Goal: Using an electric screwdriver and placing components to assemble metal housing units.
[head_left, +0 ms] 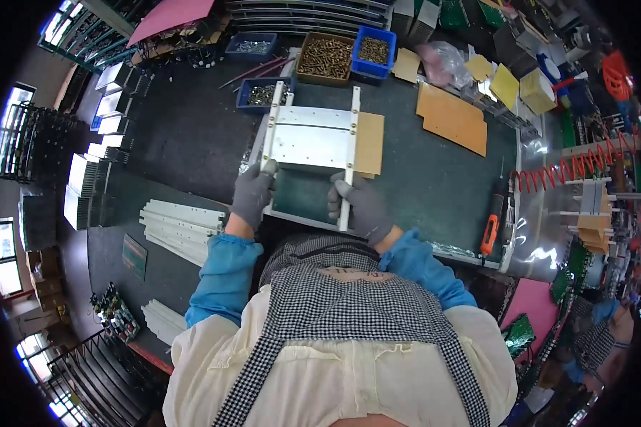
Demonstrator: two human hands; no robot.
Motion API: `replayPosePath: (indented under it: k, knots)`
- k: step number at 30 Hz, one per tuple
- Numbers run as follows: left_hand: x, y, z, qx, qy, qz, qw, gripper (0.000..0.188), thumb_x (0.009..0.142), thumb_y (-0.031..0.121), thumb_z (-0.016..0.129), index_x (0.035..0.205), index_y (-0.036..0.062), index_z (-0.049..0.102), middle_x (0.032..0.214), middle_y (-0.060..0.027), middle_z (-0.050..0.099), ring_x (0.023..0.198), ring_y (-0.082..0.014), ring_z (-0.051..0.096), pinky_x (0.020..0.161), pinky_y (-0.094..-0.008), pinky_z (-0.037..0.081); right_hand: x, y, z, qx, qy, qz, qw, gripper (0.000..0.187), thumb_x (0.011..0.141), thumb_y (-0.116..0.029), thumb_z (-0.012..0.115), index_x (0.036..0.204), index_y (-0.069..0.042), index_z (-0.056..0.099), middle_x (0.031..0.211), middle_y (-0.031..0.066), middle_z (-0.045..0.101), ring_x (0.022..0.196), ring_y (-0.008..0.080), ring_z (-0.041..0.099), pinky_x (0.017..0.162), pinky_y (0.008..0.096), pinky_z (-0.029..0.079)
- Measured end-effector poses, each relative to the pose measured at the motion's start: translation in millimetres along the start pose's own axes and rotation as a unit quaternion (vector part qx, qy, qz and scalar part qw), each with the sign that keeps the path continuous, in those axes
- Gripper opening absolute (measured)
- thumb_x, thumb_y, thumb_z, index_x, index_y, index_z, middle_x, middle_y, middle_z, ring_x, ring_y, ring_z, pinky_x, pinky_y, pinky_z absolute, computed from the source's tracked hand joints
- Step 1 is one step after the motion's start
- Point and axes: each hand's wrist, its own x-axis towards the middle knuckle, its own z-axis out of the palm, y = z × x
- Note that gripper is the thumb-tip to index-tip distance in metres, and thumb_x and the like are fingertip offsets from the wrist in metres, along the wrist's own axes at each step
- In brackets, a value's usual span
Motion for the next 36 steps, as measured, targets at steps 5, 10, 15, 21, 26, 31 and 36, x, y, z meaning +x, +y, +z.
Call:
replayPosePath:
  k: [5, 10, 15, 21, 26, 31, 36]
  knots:
    - [6.7, -7.4, -27.6, -0.043, -0.136, 0.013, 0.99, 0.042, 0.099, 0.042, 0.058, 0.109, 0.0017, 0.064, 0.082, -0.0039, 0.062, 0.068, -0.0108, 0.057, 0.061, -0.0274, 0.049, -11.1, 21.7, 4.2, -0.022, 0.049, -0.042, 0.998, 0.03, 0.101, -0.034, 0.055, 0.116, -0.007, 0.057, 0.085, 0.0043, 0.064, 0.07, 0.0151, 0.061, 0.062, 0.0289, 0.052]
    - [61.1, -80.7, -55.6, 0.157, -0.115, 0.042, 0.98, 0.054, 0.101, 0.041, 0.055, 0.132, -0.0026, 0.056, 0.105, -0.0093, 0.068, 0.1, -0.0195, 0.062, 0.089, -0.0336, 0.05, -9.8, 77.3, -72.8, -0.073, 0.269, -0.078, 0.957, 0.047, 0.103, -0.045, 0.047, 0.115, -0.002, 0.061, 0.086, 0.0051, 0.065, 0.073, 0.0168, 0.062, 0.067, 0.0315, 0.053]
    - [62.3, -86.8, -43.1, 0.148, -0.077, 0.04, 0.985, 0.052, 0.101, 0.043, 0.051, 0.128, 0.0003, 0.06, 0.112, -0.01, 0.069, 0.099, -0.0222, 0.064, 0.089, -0.0351, 0.05, -22.7, 43.8, -13.4, 0.048, 0.106, -0.036, 0.993, 0.04, 0.103, -0.039, 0.05, 0.118, -0.003, 0.057, 0.091, 0.0077, 0.065, 0.081, 0.0201, 0.063, 0.069, 0.0327, 0.053]
    - [13.0, 2.6, -27.0, -0.106, -0.202, -0.064, 0.972, 0.044, 0.098, 0.045, 0.058, 0.11, 0.0031, 0.064, 0.08, -0.0044, 0.062, 0.068, -0.01, 0.057, 0.061, -0.0253, 0.046, -5.9, 48.2, 6.3, 0.122, 0.112, -0.052, 0.985, 0.035, 0.103, -0.034, 0.051, 0.117, -0.003, 0.057, 0.072, 0.0006, 0.051, 0.058, 0.0096, 0.046, 0.051, 0.0236, 0.038]
    - [18.7, -9.8, -11.7, -0.008, -0.112, 0.02, 0.993, 0.034, 0.098, 0.037, 0.061, 0.102, 0.0032, 0.062, 0.076, -0.0018, 0.06, 0.063, -0.0092, 0.054, 0.057, -0.0252, 0.044, -17.3, 45.6, 30.7, -0.086, 0.198, -0.17, 0.962, 0.038, 0.103, -0.032, 0.052, 0.124, 0.0, 0.058, 0.069, -0.0013, 0.051, 0.057, 0.0048, 0.041, 0.05, 0.0207, 0.034]
    - [20.7, 21.3, -9.4, 0.015, -0.144, 0.055, 0.988, 0.029, 0.1, 0.034, 0.057, 0.101, 0.0054, 0.061, 0.072, 0.0032, 0.054, 0.06, -0.0054, 0.047, 0.053, -0.0225, 0.039, -17.4, 43.7, 33.3, -0.082, 0.204, -0.177, 0.959, 0.04, 0.103, -0.032, 0.052, 0.125, 0.002, 0.057, 0.07, -0.0013, 0.05, 0.057, 0.0055, 0.043, 0.051, 0.021, 0.035]
    - [32.8, -16.5, -13.9, 0.008, -0.118, 0.019, 0.993, 0.041, 0.099, 0.041, 0.058, 0.111, 0.0024, 0.063, 0.08, -0.0023, 0.061, 0.068, -0.0107, 0.056, 0.06, -0.0273, 0.047, -5.5, 57.5, 17.9, -0.082, 0.172, -0.133, 0.973, 0.045, 0.103, -0.038, 0.05, 0.126, 0.0, 0.056, 0.071, -0.0012, 0.051, 0.057, 0.0071, 0.045, 0.05, 0.0218, 0.038]
